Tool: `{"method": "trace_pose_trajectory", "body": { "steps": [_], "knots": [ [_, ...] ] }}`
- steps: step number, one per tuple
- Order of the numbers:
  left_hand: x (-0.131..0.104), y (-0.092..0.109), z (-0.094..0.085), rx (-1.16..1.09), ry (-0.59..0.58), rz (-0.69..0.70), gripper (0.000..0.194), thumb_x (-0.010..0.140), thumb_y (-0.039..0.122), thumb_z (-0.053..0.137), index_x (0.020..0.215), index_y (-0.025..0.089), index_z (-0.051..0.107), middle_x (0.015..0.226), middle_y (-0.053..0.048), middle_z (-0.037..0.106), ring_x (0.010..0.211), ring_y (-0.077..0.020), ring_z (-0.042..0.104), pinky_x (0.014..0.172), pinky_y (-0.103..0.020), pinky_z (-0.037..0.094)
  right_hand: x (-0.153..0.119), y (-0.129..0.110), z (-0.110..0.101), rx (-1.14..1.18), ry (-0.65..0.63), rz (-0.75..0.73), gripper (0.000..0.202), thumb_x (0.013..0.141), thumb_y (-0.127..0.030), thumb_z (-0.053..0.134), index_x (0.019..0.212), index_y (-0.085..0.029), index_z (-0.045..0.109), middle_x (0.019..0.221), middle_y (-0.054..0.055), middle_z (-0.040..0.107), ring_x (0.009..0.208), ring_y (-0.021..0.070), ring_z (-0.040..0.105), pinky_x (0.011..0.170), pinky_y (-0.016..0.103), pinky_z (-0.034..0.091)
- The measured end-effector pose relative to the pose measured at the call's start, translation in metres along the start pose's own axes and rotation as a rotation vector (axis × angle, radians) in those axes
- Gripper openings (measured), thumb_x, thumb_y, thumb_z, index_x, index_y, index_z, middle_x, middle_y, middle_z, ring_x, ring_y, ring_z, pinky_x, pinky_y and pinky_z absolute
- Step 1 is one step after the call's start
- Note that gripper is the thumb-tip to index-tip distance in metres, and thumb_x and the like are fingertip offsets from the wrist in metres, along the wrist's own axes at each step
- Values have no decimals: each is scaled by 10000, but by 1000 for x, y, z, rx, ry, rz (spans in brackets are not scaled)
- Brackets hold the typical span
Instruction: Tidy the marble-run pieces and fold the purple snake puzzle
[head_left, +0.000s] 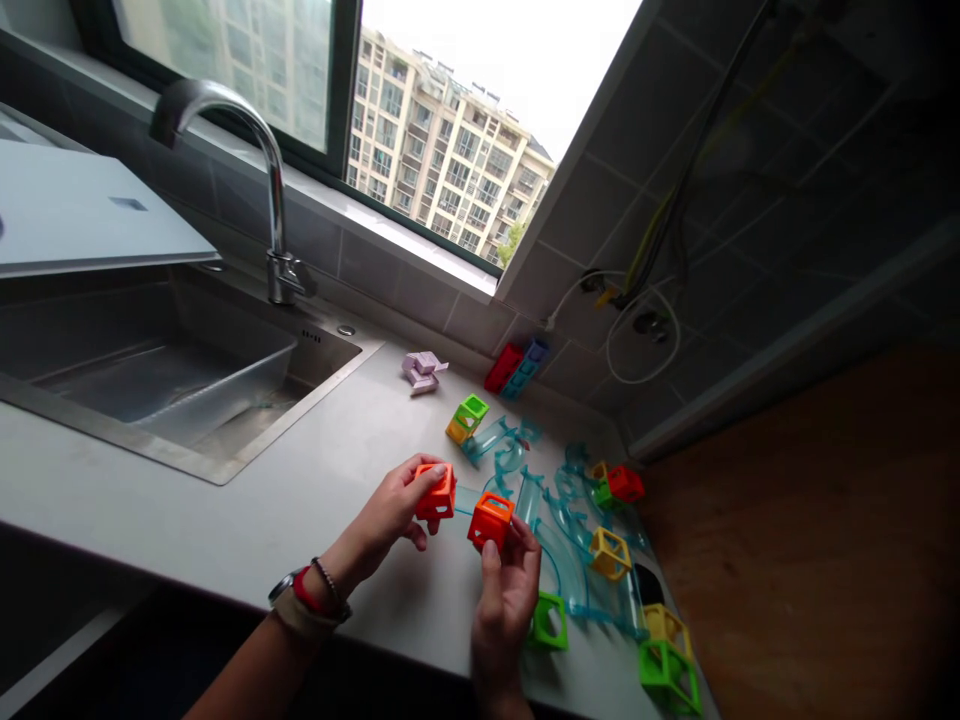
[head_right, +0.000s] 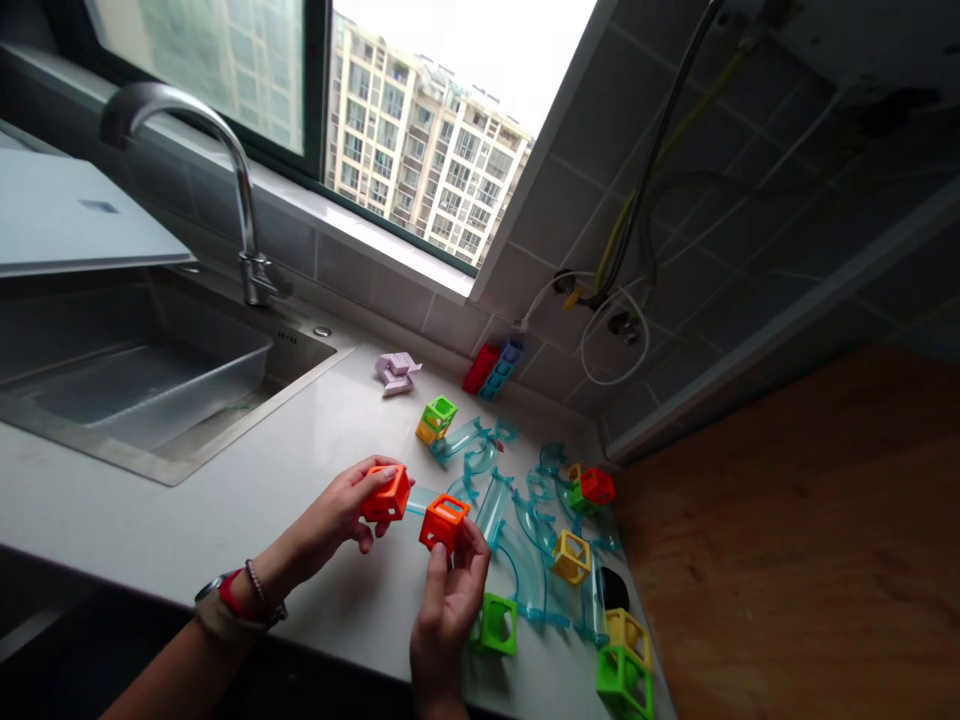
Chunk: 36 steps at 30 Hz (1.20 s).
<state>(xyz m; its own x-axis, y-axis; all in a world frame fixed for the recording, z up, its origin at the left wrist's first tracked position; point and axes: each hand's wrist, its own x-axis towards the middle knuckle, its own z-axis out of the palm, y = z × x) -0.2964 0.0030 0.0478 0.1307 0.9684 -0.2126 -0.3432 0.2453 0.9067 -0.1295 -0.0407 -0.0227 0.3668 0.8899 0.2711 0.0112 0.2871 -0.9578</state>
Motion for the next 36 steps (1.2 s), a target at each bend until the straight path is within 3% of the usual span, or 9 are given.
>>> {"method": "trace_pose_trajectory", "body": {
  "steps": [3,6,10,13,17,21,29,36],
  "knots": [
    [-1,5,-6,-34,59,5,443,884,572,663,1113,196,618,1018,-80,734,410,-60,513,312,-156,338,1,-5,0,-17,-2,6,421,947,-359,649,1322,-194,554,1276,156,665,1150,293,673,946,456,574],
    [2,4,-8,-91,84,34,533,887,667,629,1084,171,628,941,-85,746,363,-38,451,305,-150,295,11,-19,7,-26,-32,-14,370,935,-332,674,1265,-180,606,1231,146,687,1107,280,694,916,433,584],
    [3,-1,-8,-182,44,43,622,843,732,654,1080,158,633,823,-58,718,438,-91,554,348,-170,418,35,-47,25,16,-112,-94,292,909,-288,722,1182,-196,672,1132,96,721,1018,244,725,888,405,595],
    [3,0,-10,-271,7,77,644,828,723,683,1147,166,627,919,-79,729,605,-157,685,449,-221,556,45,-58,35,51,-164,-133,267,903,-258,740,1164,-217,701,1099,71,720,1001,232,731,897,407,596],
    [3,2,-15,-297,-74,65,532,861,527,772,1250,206,604,1150,-111,719,868,-215,759,616,-255,626,43,-54,32,26,-153,-126,262,912,-253,737,1172,-225,726,1111,67,725,1007,232,734,874,381,602],
    [5,0,-16,-249,-125,18,477,859,332,815,1273,236,598,1243,-105,695,941,-218,760,671,-236,609,40,-49,21,36,-126,-91,235,929,-249,725,1164,-238,734,1110,50,738,981,207,738,830,329,602],
    [6,-1,-9,-211,-131,-11,476,820,308,855,1220,244,605,1165,-59,697,901,-182,738,654,-218,609,40,-41,20,102,-46,-64,248,925,-234,733,1173,-243,736,1117,44,740,1003,200,731,878,328,567],
    [7,-3,-9,-166,-122,-7,486,811,321,858,1210,226,597,1147,-70,692,922,-192,720,655,-233,622,40,-37,21,76,-73,-101,241,921,-235,722,1161,-237,741,1111,45,732,979,204,730,843,331,575]
  ]
}}
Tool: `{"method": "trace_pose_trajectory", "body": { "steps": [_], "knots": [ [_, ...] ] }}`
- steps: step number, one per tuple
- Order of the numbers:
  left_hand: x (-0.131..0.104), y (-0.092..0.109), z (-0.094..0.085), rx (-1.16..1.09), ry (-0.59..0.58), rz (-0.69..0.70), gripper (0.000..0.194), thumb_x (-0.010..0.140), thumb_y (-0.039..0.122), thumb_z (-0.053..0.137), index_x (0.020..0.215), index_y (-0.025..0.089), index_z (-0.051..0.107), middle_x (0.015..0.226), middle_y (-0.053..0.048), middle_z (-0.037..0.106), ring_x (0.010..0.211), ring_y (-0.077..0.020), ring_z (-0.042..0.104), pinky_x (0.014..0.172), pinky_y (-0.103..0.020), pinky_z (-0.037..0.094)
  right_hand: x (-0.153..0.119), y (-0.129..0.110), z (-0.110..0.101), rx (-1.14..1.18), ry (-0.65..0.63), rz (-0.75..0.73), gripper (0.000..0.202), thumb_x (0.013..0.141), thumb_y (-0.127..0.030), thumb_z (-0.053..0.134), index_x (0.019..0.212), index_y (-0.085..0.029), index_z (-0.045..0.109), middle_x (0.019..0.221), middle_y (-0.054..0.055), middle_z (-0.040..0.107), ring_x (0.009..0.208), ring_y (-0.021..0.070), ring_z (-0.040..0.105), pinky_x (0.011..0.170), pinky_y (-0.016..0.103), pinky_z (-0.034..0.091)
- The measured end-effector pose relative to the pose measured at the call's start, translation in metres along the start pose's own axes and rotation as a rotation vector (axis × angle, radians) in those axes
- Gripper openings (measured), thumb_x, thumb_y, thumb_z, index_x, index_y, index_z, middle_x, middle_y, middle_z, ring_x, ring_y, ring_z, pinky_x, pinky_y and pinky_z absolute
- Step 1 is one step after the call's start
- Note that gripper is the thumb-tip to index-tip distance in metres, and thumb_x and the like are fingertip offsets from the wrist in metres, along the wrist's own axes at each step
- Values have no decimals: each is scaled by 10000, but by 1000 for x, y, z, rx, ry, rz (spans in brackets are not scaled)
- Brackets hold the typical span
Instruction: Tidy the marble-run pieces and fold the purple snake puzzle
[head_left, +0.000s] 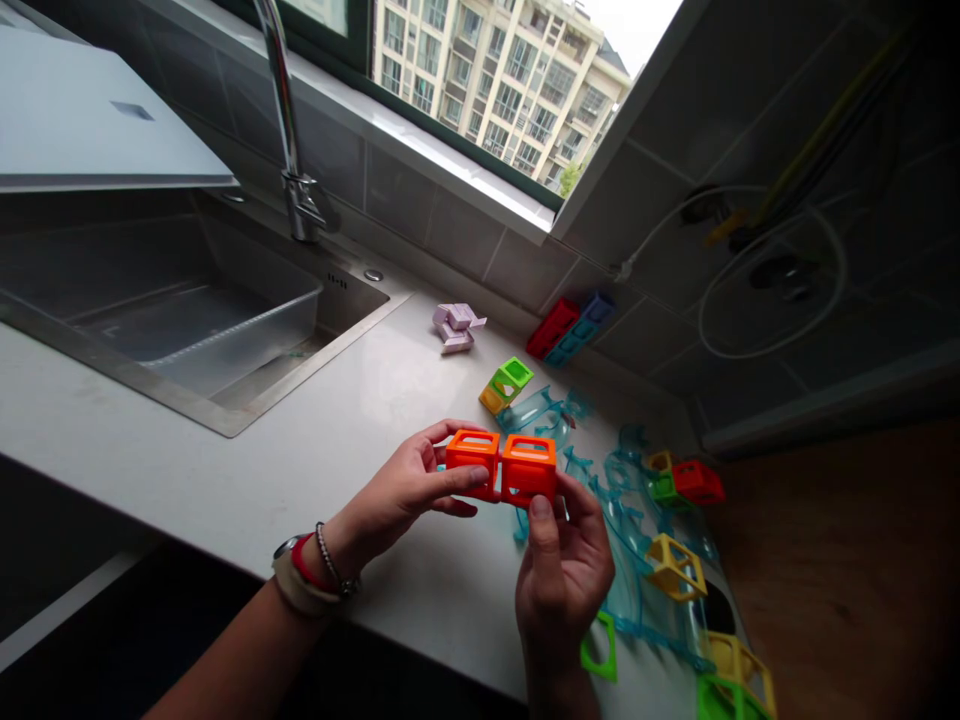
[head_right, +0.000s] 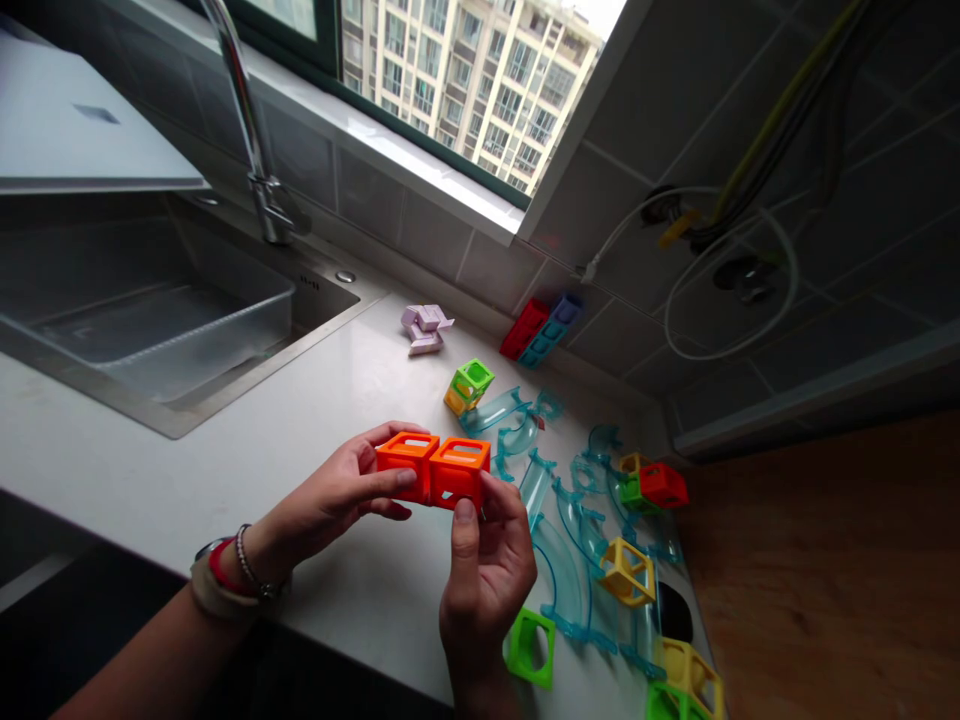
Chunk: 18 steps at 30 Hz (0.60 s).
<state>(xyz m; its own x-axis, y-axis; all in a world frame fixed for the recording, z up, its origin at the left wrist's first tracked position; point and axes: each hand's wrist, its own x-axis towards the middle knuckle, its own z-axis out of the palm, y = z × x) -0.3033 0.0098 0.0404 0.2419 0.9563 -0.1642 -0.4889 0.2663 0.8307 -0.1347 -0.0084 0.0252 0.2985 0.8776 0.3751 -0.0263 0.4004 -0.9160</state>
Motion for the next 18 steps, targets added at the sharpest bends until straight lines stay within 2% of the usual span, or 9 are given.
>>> {"method": "trace_pose_trajectory", "body": {
  "steps": [6,12,18],
  "knots": [
    [-1,-1,-1,24,-16,19,495,805,337,859,1208,226,593,1142,-79,707,916,-206,730,652,-245,622,-2,-4,2,-35,-21,7,225,928,-230,705,1151,-219,731,1091,53,749,972,213,735,823,340,593],
    [0,-4,1,72,54,88,549,735,323,909,1182,206,613,1030,-69,735,844,-203,724,634,-245,597,-4,0,3,-57,-14,59,217,917,-299,725,1098,-180,743,1080,86,753,981,249,740,837,383,608],
    [1,-8,1,81,59,246,546,717,229,925,1182,185,643,1125,-92,755,971,-218,736,844,-281,593,-8,10,-2,-86,-32,148,227,947,-341,714,1086,-165,753,1087,107,763,977,248,738,867,404,597]
  ]
}}
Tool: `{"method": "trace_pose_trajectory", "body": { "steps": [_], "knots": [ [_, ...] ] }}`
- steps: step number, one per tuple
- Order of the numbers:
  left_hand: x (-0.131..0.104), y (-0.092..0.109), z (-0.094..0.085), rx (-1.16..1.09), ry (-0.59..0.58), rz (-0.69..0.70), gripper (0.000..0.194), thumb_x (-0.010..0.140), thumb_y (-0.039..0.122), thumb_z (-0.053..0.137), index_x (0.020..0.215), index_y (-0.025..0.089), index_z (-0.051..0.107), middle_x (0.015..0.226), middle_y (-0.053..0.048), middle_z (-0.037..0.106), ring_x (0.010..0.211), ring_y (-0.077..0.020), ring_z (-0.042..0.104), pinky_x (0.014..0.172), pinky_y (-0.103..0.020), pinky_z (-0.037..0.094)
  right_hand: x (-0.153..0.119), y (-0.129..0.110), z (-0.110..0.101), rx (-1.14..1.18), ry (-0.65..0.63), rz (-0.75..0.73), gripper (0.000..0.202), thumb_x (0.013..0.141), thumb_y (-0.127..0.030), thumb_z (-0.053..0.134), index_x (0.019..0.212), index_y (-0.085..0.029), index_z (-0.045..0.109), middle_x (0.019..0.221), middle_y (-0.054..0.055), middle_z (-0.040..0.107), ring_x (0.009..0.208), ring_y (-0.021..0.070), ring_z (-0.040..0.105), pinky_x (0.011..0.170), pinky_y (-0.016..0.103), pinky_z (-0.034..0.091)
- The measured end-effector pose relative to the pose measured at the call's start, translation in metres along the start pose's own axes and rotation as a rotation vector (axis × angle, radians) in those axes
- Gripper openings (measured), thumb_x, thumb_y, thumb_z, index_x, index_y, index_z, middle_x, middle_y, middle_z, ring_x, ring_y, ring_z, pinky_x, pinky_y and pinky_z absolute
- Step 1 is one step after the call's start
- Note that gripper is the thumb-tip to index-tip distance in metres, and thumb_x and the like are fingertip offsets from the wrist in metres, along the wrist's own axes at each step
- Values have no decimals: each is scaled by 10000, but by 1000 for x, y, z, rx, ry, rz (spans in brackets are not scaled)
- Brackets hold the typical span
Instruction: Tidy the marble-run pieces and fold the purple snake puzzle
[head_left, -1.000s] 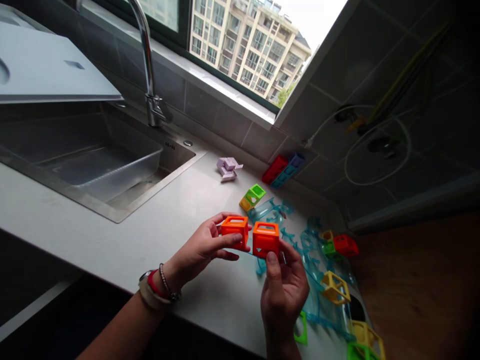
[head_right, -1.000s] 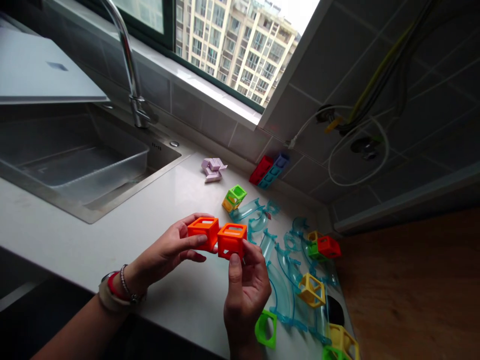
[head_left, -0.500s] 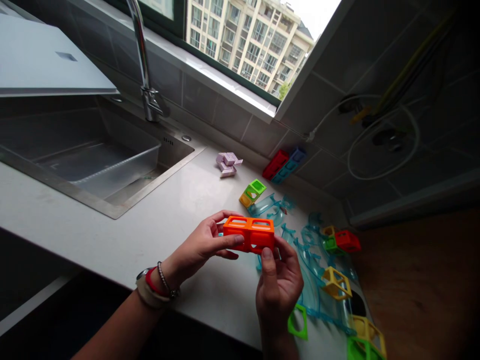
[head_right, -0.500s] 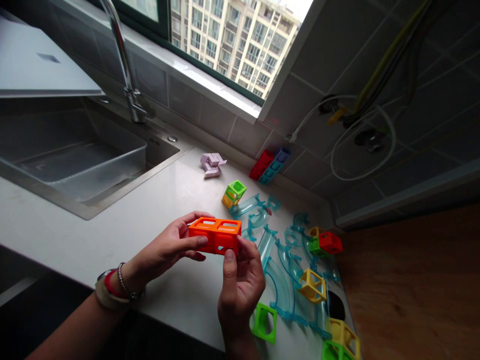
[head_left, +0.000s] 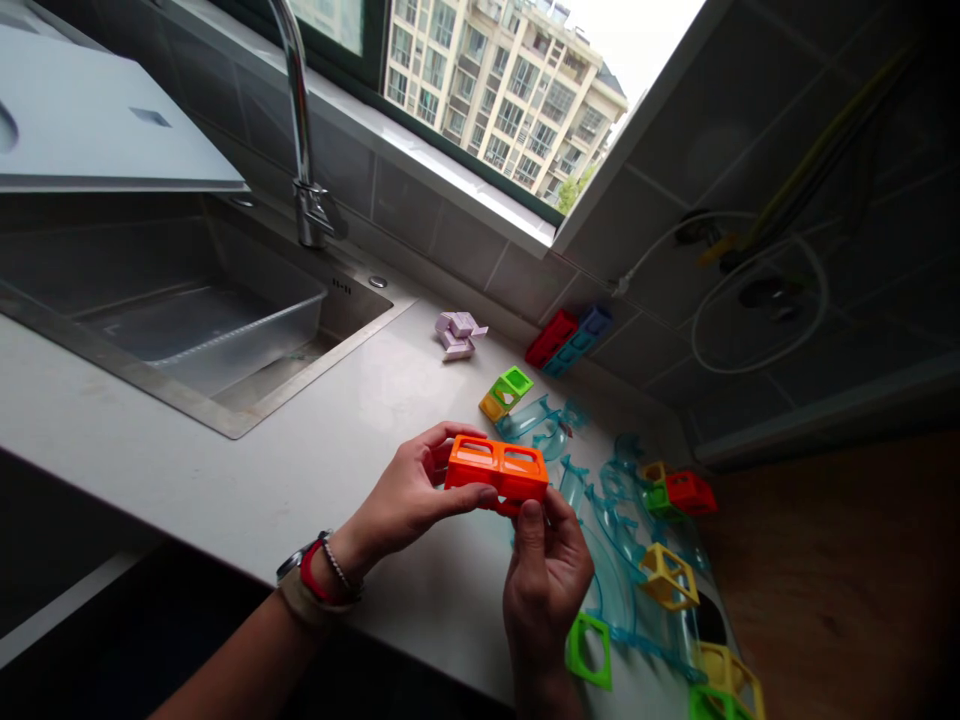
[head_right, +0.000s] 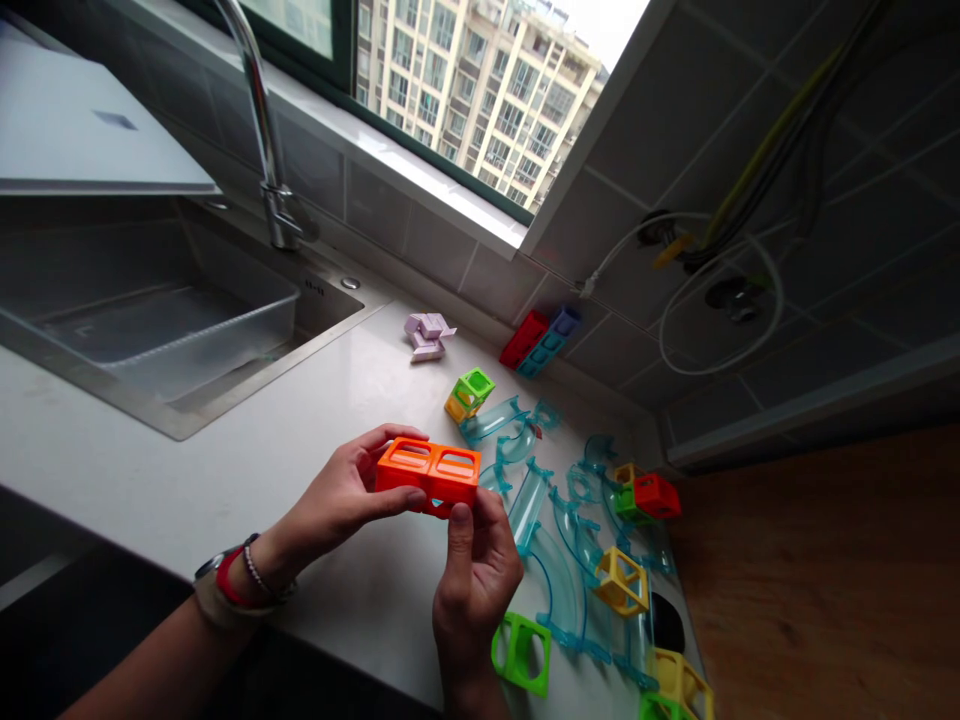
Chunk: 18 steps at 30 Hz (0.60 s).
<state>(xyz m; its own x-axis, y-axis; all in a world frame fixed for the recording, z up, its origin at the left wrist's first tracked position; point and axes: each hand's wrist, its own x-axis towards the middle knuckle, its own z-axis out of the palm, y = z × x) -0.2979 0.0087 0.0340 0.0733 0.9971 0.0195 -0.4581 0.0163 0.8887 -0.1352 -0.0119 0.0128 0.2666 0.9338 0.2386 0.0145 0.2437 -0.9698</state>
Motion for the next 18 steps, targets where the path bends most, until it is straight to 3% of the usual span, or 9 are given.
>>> {"method": "trace_pose_trajectory", "body": {
  "steps": [6,18],
  "knots": [
    [-2,-2,1,-22,6,38,550,713,213,926,1189,182,653,1112,-83,760,1001,-245,747,846,-297,603,0,6,-1,26,-17,-19,248,956,-355,700,1092,-155,756,1056,111,760,977,262,730,889,438,582],
    [-2,-5,-1,19,24,42,566,714,222,921,1215,188,660,1126,-99,767,991,-254,747,850,-309,598,2,3,1,22,-24,-25,265,950,-380,697,1054,-142,747,936,91,747,817,216,709,749,351,584]
  ]
}}
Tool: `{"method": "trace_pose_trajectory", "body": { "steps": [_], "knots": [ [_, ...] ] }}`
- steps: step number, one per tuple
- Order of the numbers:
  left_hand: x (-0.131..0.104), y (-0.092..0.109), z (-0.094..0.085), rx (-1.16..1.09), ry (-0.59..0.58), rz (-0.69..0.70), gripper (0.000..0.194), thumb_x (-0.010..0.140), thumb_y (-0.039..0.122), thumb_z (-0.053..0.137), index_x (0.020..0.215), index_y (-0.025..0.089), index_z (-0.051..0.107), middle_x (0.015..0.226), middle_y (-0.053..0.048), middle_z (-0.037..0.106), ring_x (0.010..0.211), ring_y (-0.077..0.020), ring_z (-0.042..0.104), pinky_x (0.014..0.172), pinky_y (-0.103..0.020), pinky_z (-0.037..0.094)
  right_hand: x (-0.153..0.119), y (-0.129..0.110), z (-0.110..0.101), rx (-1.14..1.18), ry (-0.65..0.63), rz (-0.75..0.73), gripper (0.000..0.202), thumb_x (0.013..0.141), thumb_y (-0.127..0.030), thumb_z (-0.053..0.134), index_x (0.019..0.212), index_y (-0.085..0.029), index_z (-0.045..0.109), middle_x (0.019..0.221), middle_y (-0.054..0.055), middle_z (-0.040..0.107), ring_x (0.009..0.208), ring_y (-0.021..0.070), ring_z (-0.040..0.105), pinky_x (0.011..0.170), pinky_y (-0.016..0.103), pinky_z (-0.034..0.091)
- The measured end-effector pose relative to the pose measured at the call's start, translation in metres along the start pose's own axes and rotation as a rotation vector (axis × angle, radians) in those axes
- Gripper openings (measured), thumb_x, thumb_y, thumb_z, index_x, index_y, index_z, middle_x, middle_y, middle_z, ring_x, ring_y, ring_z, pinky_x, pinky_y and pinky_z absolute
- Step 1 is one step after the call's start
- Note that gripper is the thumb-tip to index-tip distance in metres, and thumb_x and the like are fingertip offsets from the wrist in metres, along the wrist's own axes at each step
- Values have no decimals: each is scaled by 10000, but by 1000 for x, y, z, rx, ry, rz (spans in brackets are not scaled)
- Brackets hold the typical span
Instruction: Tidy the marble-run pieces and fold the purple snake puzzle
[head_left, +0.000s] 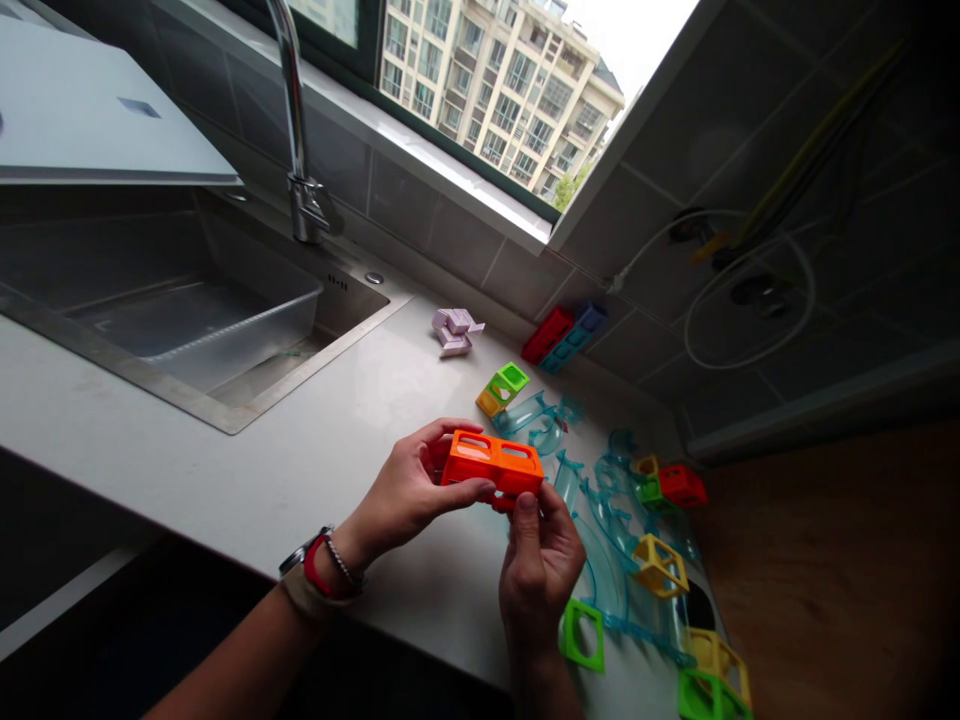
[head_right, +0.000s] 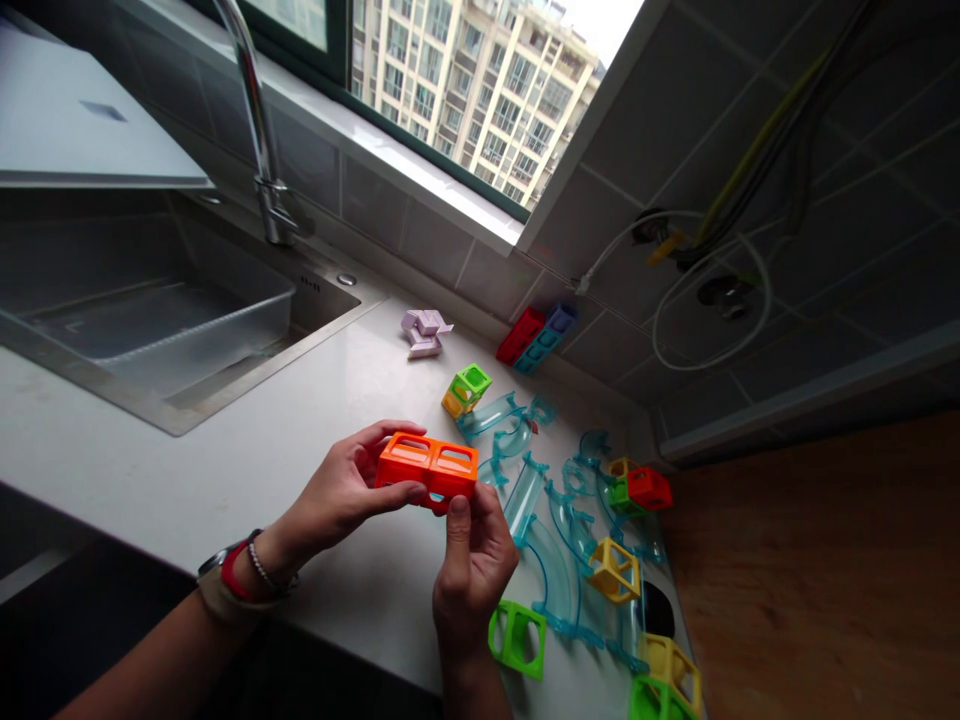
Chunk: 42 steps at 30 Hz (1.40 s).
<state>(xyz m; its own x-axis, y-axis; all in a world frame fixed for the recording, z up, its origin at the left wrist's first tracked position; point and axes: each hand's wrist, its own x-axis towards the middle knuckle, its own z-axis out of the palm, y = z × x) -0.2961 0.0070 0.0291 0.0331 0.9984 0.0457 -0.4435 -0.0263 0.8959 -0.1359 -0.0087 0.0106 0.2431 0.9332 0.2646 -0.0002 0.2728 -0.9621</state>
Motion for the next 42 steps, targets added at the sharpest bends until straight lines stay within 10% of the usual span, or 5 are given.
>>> {"method": "trace_pose_trajectory", "body": {
  "steps": [16,26,34,38,42],
  "knots": [
    [-3,2,9,-38,154,-9,782,676,238,946,1345,218,541,991,-38,767,819,-185,743,736,-217,592,0,-9,11,143,-162,139,250,904,-408,737,937,-165,695,672,-18,621,578,119,541,576,248,490],
    [-2,-1,29,-387,230,-145,592,729,701,781,1096,238,742,975,-53,776,808,-233,732,604,-261,648,-4,-22,9,203,-279,70,374,901,-489,660,673,-203,737,639,19,667,483,146,621,534,293,535],
    [1,6,31,-462,402,-285,479,926,621,623,1219,256,727,993,-40,797,778,-180,726,683,-240,652,-11,-13,11,188,-245,23,428,953,-483,587,649,-209,715,669,66,731,459,151,581,439,277,467],
    [-4,6,35,-484,404,-315,390,969,503,620,1164,181,718,931,-74,797,753,-181,735,662,-247,637,-31,-30,-16,45,-224,-222,346,993,-322,569,707,-232,742,623,48,738,449,159,613,432,267,482],
    [-8,3,36,-451,412,-345,322,980,410,613,1149,151,704,887,-74,791,729,-201,743,646,-280,629,-17,-61,-85,-268,-279,-606,207,978,-259,608,845,-252,767,733,44,782,571,193,716,550,309,565]
  ]
}}
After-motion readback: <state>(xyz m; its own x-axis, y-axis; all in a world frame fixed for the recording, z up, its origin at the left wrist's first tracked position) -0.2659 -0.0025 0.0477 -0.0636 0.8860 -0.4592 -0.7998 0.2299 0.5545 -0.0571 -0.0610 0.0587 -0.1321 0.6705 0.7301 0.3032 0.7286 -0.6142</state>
